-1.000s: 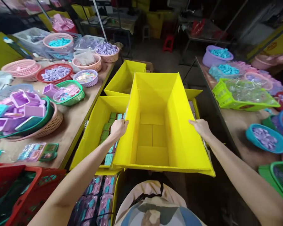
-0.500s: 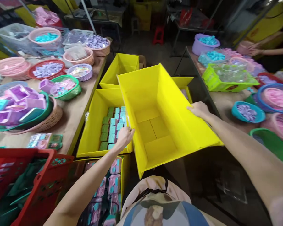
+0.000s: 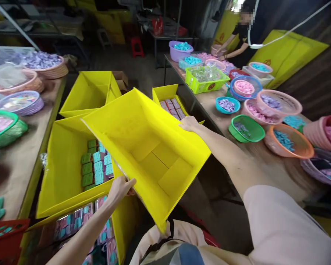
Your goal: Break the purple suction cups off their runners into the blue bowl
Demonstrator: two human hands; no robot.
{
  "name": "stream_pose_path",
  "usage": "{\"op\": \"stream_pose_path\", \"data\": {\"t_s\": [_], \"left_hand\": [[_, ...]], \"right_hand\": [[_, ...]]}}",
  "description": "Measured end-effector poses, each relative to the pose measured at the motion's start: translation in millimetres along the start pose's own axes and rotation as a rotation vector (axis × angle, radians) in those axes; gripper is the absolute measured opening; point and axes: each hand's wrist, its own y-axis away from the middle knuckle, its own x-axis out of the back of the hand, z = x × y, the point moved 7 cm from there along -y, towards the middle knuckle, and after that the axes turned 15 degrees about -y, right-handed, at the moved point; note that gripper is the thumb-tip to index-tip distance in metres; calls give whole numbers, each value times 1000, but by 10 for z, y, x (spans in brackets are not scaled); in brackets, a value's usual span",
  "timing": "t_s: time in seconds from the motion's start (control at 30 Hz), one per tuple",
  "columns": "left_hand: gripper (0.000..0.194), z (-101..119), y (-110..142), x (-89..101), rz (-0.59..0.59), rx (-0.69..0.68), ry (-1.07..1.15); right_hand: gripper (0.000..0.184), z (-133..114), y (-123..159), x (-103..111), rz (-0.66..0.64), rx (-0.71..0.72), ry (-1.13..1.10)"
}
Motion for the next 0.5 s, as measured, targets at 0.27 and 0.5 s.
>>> {"op": "stream_pose_path", "data": {"t_s": [0.27, 0.5], "left_hand": [[34, -134, 810, -1155, -407, 104, 375], [19, -61, 1630, -2375, -833, 444, 616]], "right_hand": [[43, 1, 952, -38, -67, 26, 64], [38, 399, 2179, -205, -127, -74, 51]]}}
